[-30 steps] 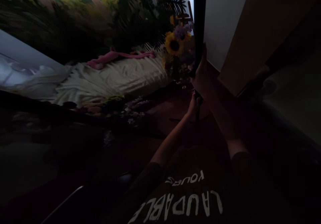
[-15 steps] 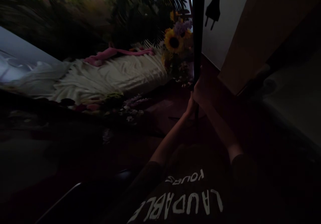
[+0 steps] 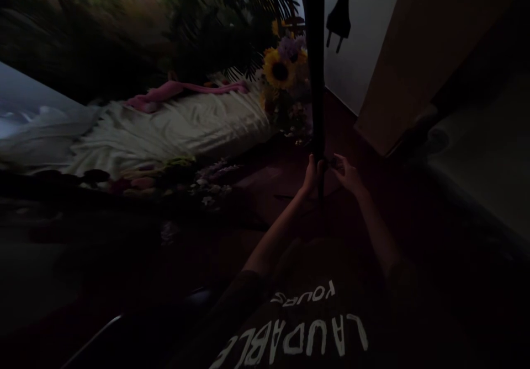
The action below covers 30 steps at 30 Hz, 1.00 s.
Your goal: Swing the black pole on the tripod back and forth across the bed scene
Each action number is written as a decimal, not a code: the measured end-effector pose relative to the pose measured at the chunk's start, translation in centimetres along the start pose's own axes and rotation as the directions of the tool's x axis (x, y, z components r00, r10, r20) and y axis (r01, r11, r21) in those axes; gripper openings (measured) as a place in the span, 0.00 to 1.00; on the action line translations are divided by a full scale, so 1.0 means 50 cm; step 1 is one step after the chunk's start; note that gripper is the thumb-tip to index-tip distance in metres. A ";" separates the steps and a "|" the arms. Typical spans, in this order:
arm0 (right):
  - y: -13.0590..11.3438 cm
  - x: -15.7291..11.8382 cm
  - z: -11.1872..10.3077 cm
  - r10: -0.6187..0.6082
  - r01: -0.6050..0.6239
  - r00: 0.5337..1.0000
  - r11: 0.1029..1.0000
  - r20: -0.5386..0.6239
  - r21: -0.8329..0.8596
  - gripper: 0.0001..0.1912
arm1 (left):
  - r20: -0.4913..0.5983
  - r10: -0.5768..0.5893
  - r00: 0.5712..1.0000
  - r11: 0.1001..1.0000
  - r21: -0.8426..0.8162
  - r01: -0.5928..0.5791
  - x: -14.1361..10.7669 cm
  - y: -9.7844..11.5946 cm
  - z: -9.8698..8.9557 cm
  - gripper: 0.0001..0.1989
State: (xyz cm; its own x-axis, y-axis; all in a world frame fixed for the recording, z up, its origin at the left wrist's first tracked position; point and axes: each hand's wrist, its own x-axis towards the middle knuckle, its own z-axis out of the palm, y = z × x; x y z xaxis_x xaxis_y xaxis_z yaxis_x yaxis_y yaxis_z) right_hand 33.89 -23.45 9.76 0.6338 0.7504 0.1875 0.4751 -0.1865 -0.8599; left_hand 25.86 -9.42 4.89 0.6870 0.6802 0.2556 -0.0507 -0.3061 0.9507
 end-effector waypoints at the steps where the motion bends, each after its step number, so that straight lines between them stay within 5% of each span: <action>1: -0.001 -0.002 0.003 0.005 -0.005 1.000 1.000 -0.002 0.005 0.28 | 0.002 -0.003 1.000 1.000 0.003 0.003 -0.001 0.003 -0.001 0.20; 7: 0.018 0.011 0.016 0.085 -0.096 0.991 0.989 -0.101 -0.111 0.15 | 0.036 -0.044 0.998 0.999 0.001 0.044 -0.005 0.015 -0.004 0.21; 14: 0.025 0.024 0.040 0.206 -0.218 0.965 0.974 -0.159 -0.058 0.28 | 0.039 -0.015 0.999 1.000 -0.013 0.016 -0.006 0.013 -0.007 0.23; 20: 0.012 0.058 0.061 0.341 -0.335 0.921 0.940 -0.191 0.062 0.29 | 0.047 0.020 0.999 1.000 -0.023 -0.019 -0.005 0.005 -0.009 0.22; 23: 0.009 0.080 0.060 0.585 -0.553 0.811 0.769 -0.006 0.320 0.26 | 0.048 0.031 0.998 1.000 -0.007 -0.030 -0.005 0.000 -0.011 0.22; 26: 0.005 0.090 0.049 0.618 -0.682 0.711 0.489 0.335 0.545 0.20 | 0.058 0.036 0.998 0.999 0.030 -0.038 0.000 0.000 -0.013 0.23; 28: 0.002 0.086 0.047 0.572 -0.688 0.689 0.323 0.444 0.650 0.18 | 0.065 0.040 0.997 0.998 0.046 -0.043 0.002 0.000 -0.016 0.23; 30: -0.001 0.070 0.059 0.567 -0.605 0.721 0.236 0.398 0.760 0.17 | 0.072 0.050 0.996 0.998 0.036 -0.053 -0.004 -0.005 -0.022 0.24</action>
State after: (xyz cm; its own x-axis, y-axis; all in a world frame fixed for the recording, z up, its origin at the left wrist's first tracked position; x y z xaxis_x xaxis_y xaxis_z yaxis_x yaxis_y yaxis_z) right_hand 34.28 -18.95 9.05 0.4833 0.6877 -0.5417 -0.7357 -0.0162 -0.6771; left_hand 24.93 -8.73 4.78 0.7340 0.6143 0.2895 -0.0610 -0.3650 0.9290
